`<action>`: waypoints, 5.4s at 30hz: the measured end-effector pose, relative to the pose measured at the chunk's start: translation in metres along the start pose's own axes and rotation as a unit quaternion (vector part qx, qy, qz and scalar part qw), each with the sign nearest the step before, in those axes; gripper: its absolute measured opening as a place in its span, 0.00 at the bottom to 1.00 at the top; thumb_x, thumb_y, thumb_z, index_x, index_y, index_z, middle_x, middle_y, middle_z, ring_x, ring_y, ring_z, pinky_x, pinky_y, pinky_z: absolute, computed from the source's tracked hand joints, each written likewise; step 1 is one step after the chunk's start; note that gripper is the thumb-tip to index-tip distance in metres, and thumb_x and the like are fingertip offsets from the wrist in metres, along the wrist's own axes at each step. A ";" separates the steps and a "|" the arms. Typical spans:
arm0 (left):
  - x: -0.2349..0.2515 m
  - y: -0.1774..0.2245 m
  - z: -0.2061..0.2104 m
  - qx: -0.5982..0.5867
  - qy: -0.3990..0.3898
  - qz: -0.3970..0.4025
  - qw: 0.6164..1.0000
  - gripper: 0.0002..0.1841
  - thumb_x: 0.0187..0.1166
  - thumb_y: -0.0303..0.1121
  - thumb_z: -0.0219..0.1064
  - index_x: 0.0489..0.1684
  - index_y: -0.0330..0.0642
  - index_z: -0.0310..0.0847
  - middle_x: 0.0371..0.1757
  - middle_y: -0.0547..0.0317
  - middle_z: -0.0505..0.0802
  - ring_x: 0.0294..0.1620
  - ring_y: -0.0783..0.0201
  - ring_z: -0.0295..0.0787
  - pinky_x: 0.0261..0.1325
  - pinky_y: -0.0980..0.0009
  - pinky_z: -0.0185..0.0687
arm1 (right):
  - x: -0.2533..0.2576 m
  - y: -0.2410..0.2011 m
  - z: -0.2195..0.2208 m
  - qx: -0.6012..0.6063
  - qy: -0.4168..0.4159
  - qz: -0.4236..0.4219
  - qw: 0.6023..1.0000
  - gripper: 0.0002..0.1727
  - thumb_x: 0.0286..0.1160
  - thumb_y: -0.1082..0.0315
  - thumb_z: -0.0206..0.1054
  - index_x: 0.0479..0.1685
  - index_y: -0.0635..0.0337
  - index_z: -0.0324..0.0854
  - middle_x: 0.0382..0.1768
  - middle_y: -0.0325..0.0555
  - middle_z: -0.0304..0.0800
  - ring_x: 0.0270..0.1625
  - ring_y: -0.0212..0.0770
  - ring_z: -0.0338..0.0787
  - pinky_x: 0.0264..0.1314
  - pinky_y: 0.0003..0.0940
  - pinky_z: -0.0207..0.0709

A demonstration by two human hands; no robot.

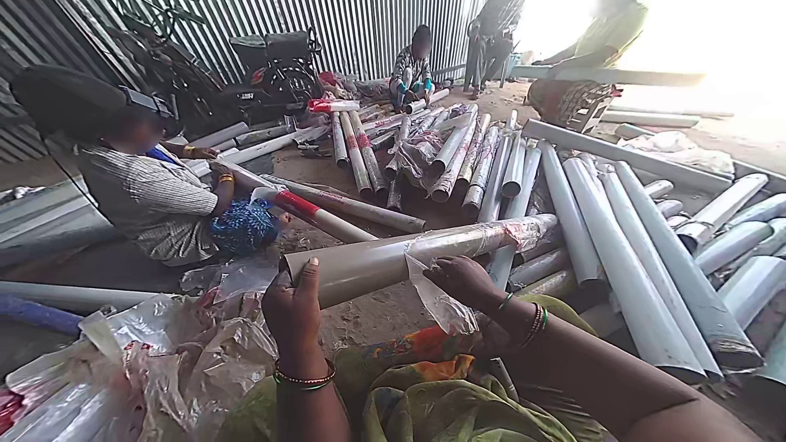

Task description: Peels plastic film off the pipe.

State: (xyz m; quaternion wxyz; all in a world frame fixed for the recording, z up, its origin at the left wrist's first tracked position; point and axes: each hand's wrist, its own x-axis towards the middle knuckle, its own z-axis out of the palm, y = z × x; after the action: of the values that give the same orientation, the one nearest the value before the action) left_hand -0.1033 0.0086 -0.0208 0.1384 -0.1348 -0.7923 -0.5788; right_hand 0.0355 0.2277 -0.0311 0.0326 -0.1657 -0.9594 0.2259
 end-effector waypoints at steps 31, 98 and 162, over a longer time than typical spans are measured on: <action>0.012 0.002 0.016 -0.016 0.040 -0.063 0.997 0.18 0.83 0.39 0.67 0.48 0.25 0.83 0.43 0.49 0.87 0.44 0.74 0.80 0.57 0.69 0.75 | -0.219 0.278 -0.046 0.286 0.417 0.401 0.764 0.18 0.90 0.70 0.53 0.72 0.67 0.76 0.52 0.51 0.88 0.40 0.35 0.85 0.43 0.35 0.79; 0.013 -0.011 0.011 0.012 0.009 -0.082 0.997 0.18 0.85 0.38 0.65 0.37 0.24 0.83 0.33 0.49 0.85 0.37 0.66 0.80 0.50 0.60 0.74 | 0.076 0.036 -0.012 0.149 -0.065 0.041 0.986 0.19 0.88 0.61 0.62 0.51 0.74 0.81 0.42 0.60 0.82 0.44 0.49 0.80 0.55 0.51 0.70; -0.018 0.023 -0.005 0.047 -0.013 -0.015 0.999 0.24 0.86 0.44 0.64 0.30 0.25 0.80 0.26 0.52 0.80 0.32 0.65 0.77 0.44 0.58 0.73 | -0.026 0.093 -0.007 0.234 0.084 0.180 0.952 0.28 0.91 0.52 0.58 0.74 0.69 0.71 0.59 0.63 0.84 0.57 0.52 0.85 0.66 0.50 0.75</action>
State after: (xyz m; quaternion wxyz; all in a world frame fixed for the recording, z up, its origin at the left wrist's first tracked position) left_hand -0.0777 0.0093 -0.0056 0.1253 -0.1238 -0.8221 -0.5414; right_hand 0.0896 0.3003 -0.0654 0.1100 -0.3415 -0.8279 0.4310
